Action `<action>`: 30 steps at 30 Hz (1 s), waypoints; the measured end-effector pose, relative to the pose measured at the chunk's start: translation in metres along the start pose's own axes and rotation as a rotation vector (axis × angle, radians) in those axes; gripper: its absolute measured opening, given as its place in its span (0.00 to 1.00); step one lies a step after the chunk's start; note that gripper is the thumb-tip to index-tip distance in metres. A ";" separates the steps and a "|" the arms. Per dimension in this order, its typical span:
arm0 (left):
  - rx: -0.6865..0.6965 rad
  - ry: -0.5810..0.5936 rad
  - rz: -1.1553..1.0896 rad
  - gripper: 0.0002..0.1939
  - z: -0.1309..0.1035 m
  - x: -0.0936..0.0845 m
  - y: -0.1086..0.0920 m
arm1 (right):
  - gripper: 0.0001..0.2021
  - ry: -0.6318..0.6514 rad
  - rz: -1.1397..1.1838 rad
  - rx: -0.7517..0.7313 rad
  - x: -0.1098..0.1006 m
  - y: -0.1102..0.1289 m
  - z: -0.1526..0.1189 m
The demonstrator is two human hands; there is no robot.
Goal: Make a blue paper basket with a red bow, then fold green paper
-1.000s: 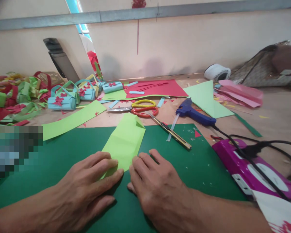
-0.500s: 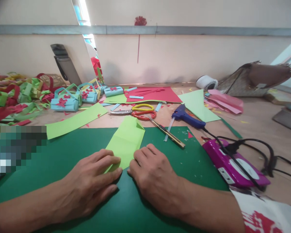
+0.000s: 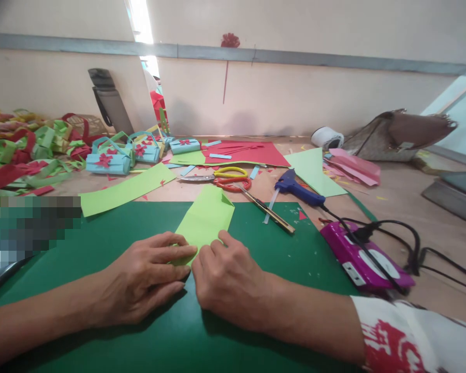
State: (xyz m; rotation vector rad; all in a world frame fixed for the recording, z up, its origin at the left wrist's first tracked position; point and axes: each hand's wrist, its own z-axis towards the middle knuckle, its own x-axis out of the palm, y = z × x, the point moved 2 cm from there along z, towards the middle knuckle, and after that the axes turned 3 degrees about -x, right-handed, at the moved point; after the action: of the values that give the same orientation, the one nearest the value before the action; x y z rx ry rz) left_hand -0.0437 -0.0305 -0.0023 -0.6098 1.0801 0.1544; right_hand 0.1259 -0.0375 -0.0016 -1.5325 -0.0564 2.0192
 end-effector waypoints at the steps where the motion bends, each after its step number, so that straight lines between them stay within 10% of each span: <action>1: 0.000 0.008 -0.028 0.11 0.001 -0.002 0.001 | 0.13 0.001 0.009 -0.017 0.000 0.001 0.001; 12: -0.223 -0.036 -0.102 0.12 -0.003 -0.005 0.012 | 0.13 -0.033 0.027 -0.112 -0.001 0.010 0.015; 30: -0.195 -0.090 -0.140 0.12 -0.006 0.003 0.017 | 0.14 -0.020 -0.029 -0.059 0.001 -0.003 -0.001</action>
State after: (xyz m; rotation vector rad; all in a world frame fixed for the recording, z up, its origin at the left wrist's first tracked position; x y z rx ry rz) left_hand -0.0539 -0.0201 -0.0130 -0.8436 0.9384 0.1651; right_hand 0.1278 -0.0346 -0.0018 -1.5388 -0.1467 2.0262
